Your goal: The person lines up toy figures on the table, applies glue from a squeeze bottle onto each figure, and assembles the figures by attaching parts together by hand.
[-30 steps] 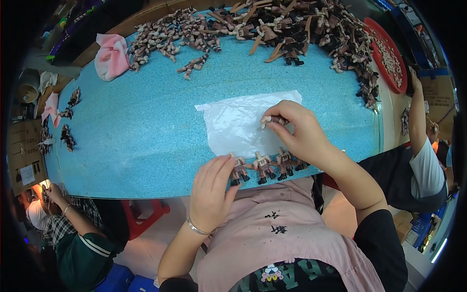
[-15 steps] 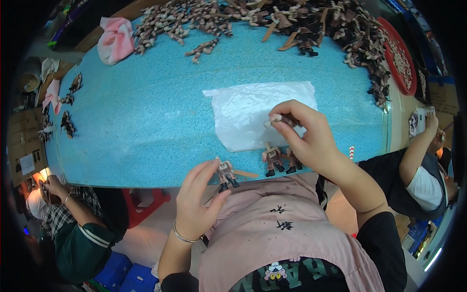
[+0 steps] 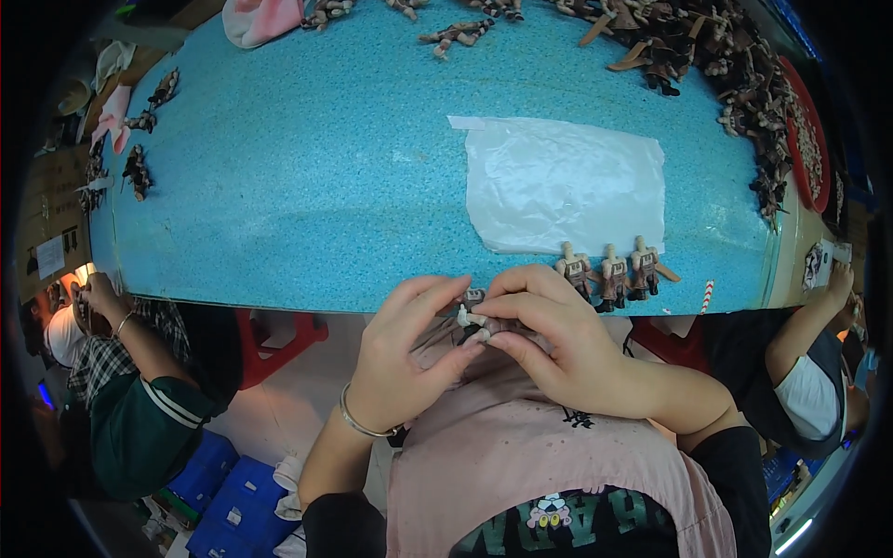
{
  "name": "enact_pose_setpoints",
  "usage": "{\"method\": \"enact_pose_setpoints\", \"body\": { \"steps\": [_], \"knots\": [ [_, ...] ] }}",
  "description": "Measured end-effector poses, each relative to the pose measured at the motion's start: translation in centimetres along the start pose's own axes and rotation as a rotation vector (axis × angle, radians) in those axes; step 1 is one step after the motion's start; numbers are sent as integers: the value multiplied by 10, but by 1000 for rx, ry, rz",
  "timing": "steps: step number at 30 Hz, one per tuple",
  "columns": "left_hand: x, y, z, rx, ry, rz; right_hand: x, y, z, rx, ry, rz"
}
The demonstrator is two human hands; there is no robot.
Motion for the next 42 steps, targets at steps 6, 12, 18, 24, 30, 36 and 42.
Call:
{"method": "enact_pose_setpoints", "body": {
  "steps": [6,12,18,24,30,36,42],
  "knots": [
    [0,-8,2,82,-1,95,2,3,2,-23,7,-82],
    [0,-8,2,75,3,91,2,1,1,12,-13,-99],
    [-3,4,4,79,43,-26,3,-4,-3,100,-52,6],
    [-1,9,6,37,-5,-36,6,-9,-4,159,-50,-22],
    [2,9,3,8,-54,-39,5,-10,-3,117,-30,2],
    [-7,8,-13,25,-275,-242,-8,19,7,-8,-244,-117],
    [-13,-1,-28,85,-445,-278,20,-9,-7,566,73,928]
  ]
}}
Point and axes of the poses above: each hand's wrist, its own z-axis towards the middle knuckle, its own x-axis out of the palm, y = z × x, the point moved 6 cm from there along z, towards the middle knuckle, and after that the axes turned 2 degrees about -x, right-handed, at the moved point
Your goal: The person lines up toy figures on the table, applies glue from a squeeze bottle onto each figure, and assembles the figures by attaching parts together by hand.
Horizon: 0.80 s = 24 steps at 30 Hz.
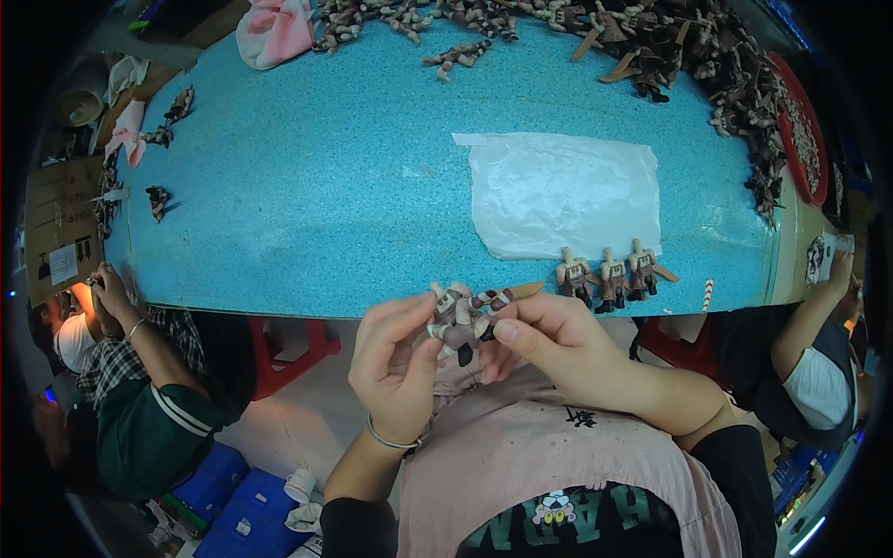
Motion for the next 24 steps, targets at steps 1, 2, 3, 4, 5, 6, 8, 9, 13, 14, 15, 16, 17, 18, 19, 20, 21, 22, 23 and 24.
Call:
{"method": "enact_pose_setpoints", "body": {
  "steps": [1,2,3,4,5,6,8,9,13,14,15,16,17,18,19,20,21,22,23,24],
  "knots": [
    [-2,1,-3,-22,18,15,1,2,-1,-63,5,-89],
    [-3,3,-5,-44,35,30,2,4,-2,-126,11,-178],
    [-5,6,-3,-43,36,30,1,6,-2,-127,10,-179],
    [-3,9,2,-36,93,-30,2,10,-1,-176,44,-296],
    [1,9,8,-29,150,-90,4,13,-1,-225,77,-413],
    [9,13,12,-190,151,-343,5,12,-1,-224,80,-414],
    [20,15,17,-321,304,-523,7,16,-1,-274,86,-513],
    [30,16,14,-454,463,-706,7,17,-1,-276,89,-514],
    [31,12,16,-397,546,-653,3,23,-2,-348,51,-602],
    [31,11,16,-398,549,-654,2,25,-3,-391,48,-683],
    [30,11,16,-405,560,-636,1,25,-3,-390,45,-682],
    [29,11,15,-412,570,-616,1,24,-3,-378,50,-691],
    [30,10,14,-412,570,-615,1,24,-3,-365,55,-699],
    [30,9,13,-402,553,-603,1,23,-2,-366,54,-698],
    [29,9,12,-391,534,-591,0,22,0,-357,58,-694],
    [30,9,11,-391,533,-589,-1,21,1,-349,62,-690],
    [29,9,9,-400,518,-583,-1,21,2,-349,63,-689],
    [28,10,9,-407,503,-576,0,22,3,-359,59,-694],
    [29,11,8,-404,502,-575,0,23,4,-370,54,-699],
    [29,13,8,-372,494,-563,-1,24,4,-372,56,-700]
  ]
}}
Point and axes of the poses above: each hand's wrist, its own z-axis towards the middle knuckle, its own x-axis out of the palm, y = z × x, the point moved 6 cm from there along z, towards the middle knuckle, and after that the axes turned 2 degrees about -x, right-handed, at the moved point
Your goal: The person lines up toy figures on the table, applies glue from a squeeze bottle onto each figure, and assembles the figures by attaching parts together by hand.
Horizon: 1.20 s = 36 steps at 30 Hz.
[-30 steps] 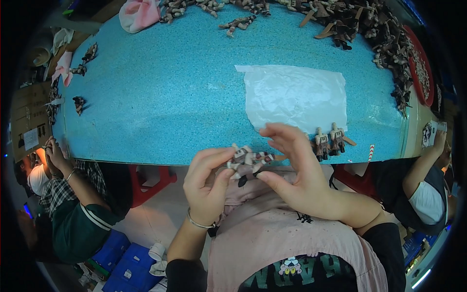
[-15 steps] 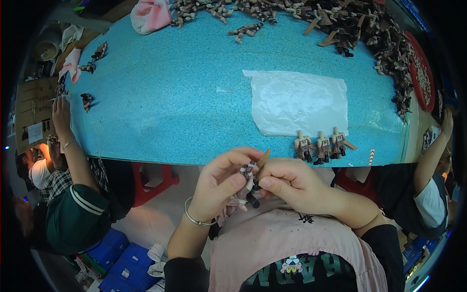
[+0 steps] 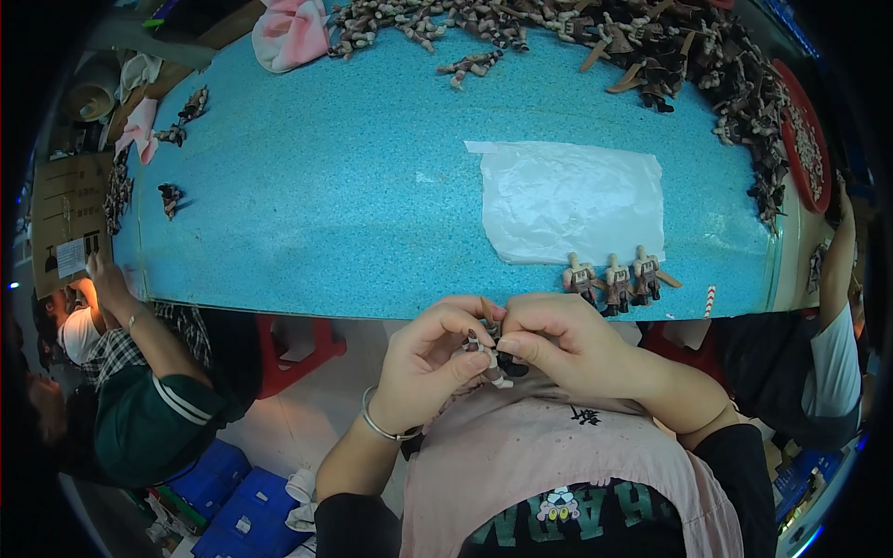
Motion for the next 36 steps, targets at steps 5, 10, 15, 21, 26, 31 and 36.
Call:
{"method": "enact_pose_setpoints", "body": {
  "steps": [5,10,15,21,26,31,36],
  "knots": [
    [-2,4,2,21,-5,20,-2,-4,0,48,76,-60],
    [-2,5,-1,-30,12,31,1,-6,-3,242,94,108],
    [5,4,-4,30,-23,110,-4,1,-2,52,82,-103],
    [5,3,-6,-31,45,46,2,-6,-8,305,200,184],
    [5,6,-9,-25,51,100,3,0,-2,204,115,96],
    [3,-9,-4,263,-204,-39,5,22,5,-29,50,-145],
    [1,-19,-12,286,-282,15,5,39,2,-308,-91,-257]
  ]
}}
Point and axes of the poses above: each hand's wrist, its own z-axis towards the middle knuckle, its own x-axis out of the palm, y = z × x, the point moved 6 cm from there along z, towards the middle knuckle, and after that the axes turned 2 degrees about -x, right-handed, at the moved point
